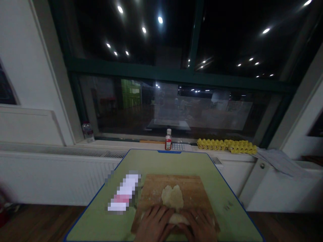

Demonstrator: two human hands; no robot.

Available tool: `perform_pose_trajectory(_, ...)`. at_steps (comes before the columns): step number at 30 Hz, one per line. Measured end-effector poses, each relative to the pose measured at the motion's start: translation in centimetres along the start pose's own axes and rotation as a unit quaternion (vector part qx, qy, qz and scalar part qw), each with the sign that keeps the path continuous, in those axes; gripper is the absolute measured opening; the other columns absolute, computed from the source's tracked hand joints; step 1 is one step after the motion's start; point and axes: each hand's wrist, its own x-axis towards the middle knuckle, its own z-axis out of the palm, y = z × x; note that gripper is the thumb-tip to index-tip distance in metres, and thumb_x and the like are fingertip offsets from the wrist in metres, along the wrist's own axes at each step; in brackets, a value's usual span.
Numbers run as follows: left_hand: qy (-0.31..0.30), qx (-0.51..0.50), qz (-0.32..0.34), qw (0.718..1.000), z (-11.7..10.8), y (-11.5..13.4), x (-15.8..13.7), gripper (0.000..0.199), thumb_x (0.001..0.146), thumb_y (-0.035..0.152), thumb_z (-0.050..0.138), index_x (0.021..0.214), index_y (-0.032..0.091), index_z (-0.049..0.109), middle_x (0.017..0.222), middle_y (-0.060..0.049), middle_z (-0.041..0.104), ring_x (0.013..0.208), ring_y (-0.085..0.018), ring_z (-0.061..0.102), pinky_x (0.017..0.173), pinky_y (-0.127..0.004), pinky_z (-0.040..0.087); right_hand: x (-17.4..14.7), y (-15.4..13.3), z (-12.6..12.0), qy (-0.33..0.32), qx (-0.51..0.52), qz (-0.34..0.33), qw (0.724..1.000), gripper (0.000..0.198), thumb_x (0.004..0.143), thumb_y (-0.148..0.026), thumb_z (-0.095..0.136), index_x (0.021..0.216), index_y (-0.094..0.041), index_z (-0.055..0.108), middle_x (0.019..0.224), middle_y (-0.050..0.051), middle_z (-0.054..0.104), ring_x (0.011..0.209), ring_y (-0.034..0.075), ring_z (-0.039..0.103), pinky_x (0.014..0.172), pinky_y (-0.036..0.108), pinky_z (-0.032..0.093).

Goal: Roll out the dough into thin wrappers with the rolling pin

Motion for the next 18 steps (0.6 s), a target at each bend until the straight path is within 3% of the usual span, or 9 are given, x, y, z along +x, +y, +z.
perform_pose_trajectory(3, -0.019, -0.013, -0.021, 1.0, -0.4, -0.2, 1.0, 0.023, 0.094, 0.037, 0.056, 0.114, 0.029, 0.064, 0.104, 0.001, 0.073, 0.095, -0.02, 0.065, 0.083, -0.029, 0.049, 1.2, 0.2, -0.6, -0.035, 0.014, -0.03, 0.999, 0.036, 0.099, -0.048, 0.036, 0.103, -0.036, 0.07, 0.089, -0.001, 0.074, 0.08, 0.016, 0.066, 0.079, 0.028, 0.04)
perform_pose_trajectory(6, -0.063, -0.006, -0.047, 0.997, -0.8, -0.7, 1.8, 0.016, 0.094, 0.032, 0.053, 0.093, 0.026, 0.068, 0.088, 0.001, 0.074, 0.08, -0.019, 0.068, 0.072, -0.028, 0.049, 2.2, 0.1, -1.0, -0.035, 0.017, -0.028, 0.999, 0.042, 0.102, -0.037, 0.03, 0.095, -0.034, 0.071, 0.082, -0.002, 0.074, 0.075, 0.014, 0.066, 0.077, 0.027, 0.04)
perform_pose_trajectory(9, -0.062, 0.021, -0.054, 0.996, -0.9, -1.5, 2.2, 0.03, 0.097, 0.024, 0.042, 0.082, 0.024, 0.068, 0.073, 0.0, 0.073, 0.066, -0.019, 0.068, 0.063, -0.029, 0.047, 3.1, 0.0, -1.4, -0.059, -0.017, -0.019, 0.998, 0.046, 0.101, -0.026, 0.027, 0.084, -0.029, 0.07, 0.069, -0.001, 0.07, 0.065, 0.012, 0.064, 0.073, 0.025, 0.039)
perform_pose_trajectory(13, -0.032, 0.048, -0.046, 0.997, -0.6, -2.4, 2.0, 0.041, 0.099, 0.024, 0.035, 0.077, 0.023, 0.069, 0.067, -0.001, 0.072, 0.061, -0.019, 0.067, 0.06, -0.029, 0.046, 4.1, 0.1, -1.7, -0.095, -0.07, -0.021, 0.993, 0.044, 0.1, -0.024, 0.03, 0.08, -0.024, 0.07, 0.062, 0.001, 0.067, 0.056, 0.011, 0.061, 0.063, 0.022, 0.038)
perform_pose_trajectory(18, -0.063, 0.038, -0.094, 0.993, -0.4, -3.4, 2.3, 0.047, 0.1, 0.032, 0.033, 0.076, 0.023, 0.072, 0.069, -0.004, 0.073, 0.064, -0.02, 0.069, 0.06, -0.03, 0.046, 5.5, -0.4, -1.9, -0.21, -0.058, 0.048, 0.975, 0.036, 0.098, -0.028, 0.04, 0.08, -0.022, 0.07, 0.064, 0.002, 0.07, 0.056, 0.011, 0.063, 0.059, 0.019, 0.039)
